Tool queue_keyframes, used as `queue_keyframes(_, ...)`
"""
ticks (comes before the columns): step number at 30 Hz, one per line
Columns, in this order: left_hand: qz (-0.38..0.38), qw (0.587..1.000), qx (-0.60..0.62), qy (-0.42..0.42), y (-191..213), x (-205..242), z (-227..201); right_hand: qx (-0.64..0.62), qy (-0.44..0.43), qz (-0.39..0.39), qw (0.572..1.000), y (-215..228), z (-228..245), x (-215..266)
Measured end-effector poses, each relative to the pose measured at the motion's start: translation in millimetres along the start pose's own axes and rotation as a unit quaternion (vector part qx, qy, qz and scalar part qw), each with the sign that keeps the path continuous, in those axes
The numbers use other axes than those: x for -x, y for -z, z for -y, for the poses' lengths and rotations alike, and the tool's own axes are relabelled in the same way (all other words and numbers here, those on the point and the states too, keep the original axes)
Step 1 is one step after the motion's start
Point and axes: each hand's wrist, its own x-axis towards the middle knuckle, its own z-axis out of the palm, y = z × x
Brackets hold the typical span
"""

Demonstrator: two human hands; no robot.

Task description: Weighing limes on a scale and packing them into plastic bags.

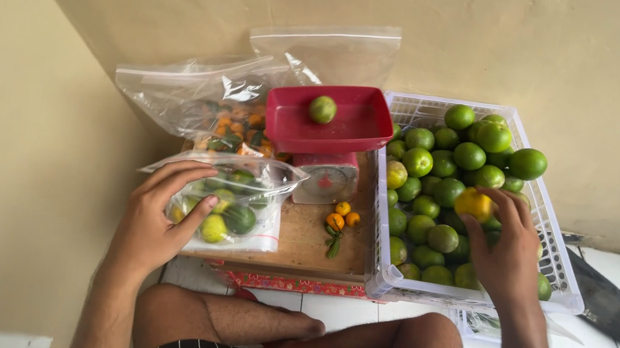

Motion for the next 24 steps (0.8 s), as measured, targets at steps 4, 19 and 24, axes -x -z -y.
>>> queue_keyframes(4,-0.026,0.999,0.003,-0.02,-14.0,16.2,15.1,-0.081,0.083,-0.016,0.993,-23.5,63.3,-48.7)
queue_keyframes(19,0.068,0.979,0.188,0.048,-111.7,67.5,26.0,0.096,0.116,0.169,0.974,-126.4,90.4,-140.3)
queue_keyframes(24,0.174,0.949,0.254,0.07,-170.2,28.8,22.8,-0.052,0.167,0.055,0.983,-93.1,101.7,-115.0)
